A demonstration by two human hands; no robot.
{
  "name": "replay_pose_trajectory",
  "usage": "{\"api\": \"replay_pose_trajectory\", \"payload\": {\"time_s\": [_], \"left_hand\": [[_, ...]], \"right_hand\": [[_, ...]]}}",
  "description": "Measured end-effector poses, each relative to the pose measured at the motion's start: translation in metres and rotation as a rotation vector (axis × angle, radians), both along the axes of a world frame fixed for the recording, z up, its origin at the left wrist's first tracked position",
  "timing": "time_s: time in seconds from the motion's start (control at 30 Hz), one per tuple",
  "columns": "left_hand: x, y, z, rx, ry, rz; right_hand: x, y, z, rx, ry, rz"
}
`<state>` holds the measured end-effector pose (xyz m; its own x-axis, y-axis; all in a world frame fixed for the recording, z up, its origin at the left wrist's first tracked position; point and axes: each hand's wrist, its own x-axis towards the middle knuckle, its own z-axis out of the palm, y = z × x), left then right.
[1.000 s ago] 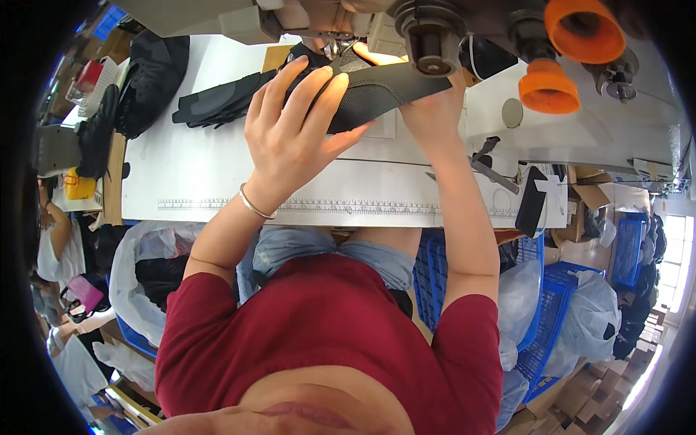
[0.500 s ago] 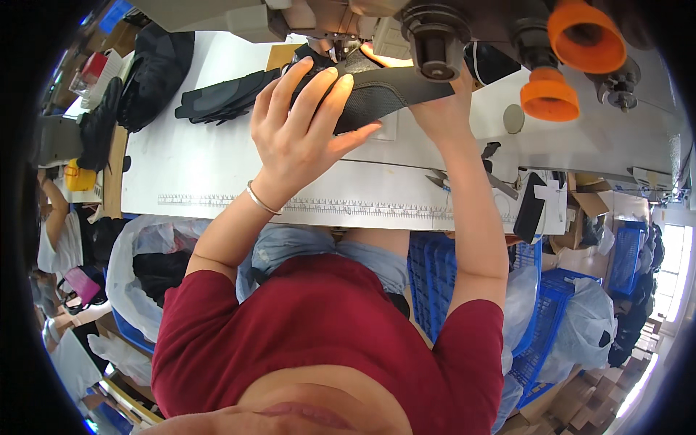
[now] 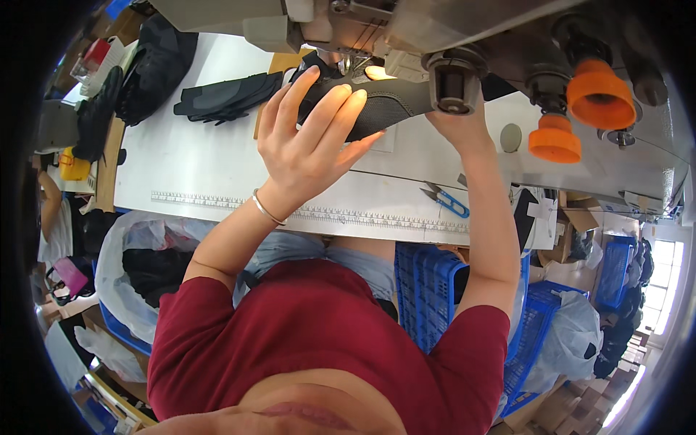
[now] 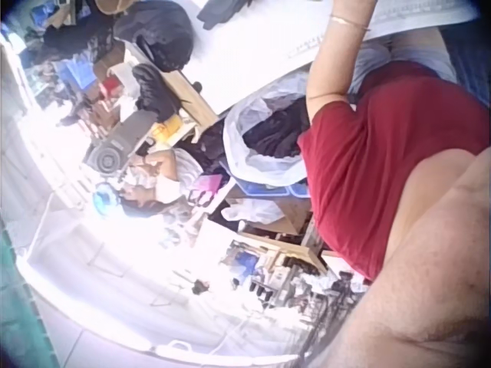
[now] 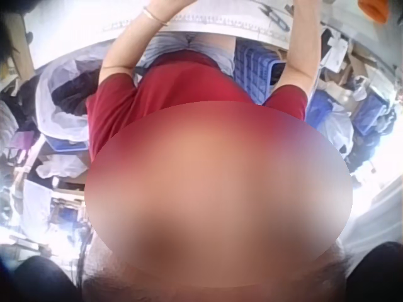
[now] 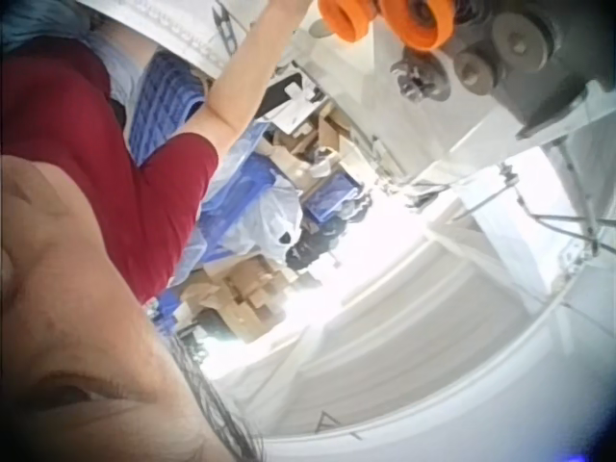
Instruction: The person aligns shoe upper components and stitches them together using a sewing machine.
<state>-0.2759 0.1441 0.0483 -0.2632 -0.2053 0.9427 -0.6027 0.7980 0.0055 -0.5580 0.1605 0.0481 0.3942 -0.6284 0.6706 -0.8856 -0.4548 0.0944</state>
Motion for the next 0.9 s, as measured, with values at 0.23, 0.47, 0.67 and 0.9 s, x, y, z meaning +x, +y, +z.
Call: {"api": "replay_pose_trajectory", "payload": {"time_s": [0.23,0.47,0.67,0.9], "left_hand": [[-0.003,0.002,-0.001,0.002,-0.004,0.035],[-0.002,0.002,0.000,0.034,0.009,0.016],[-0.003,0.002,0.003,0.068,0.007,-0.008],[0.000,0.000,0.008,0.110,-0.038,-0.045]], "right_hand": [[-0.015,0.000,-0.009,0.223,-0.355,0.011],[-0.025,0.001,-0.005,0.176,-0.206,0.002],[-0.031,-0.001,-0.002,0.122,-0.008,-0.051],[-0.032,-0.001,-0.001,0.128,-0.081,-0.008]]}}
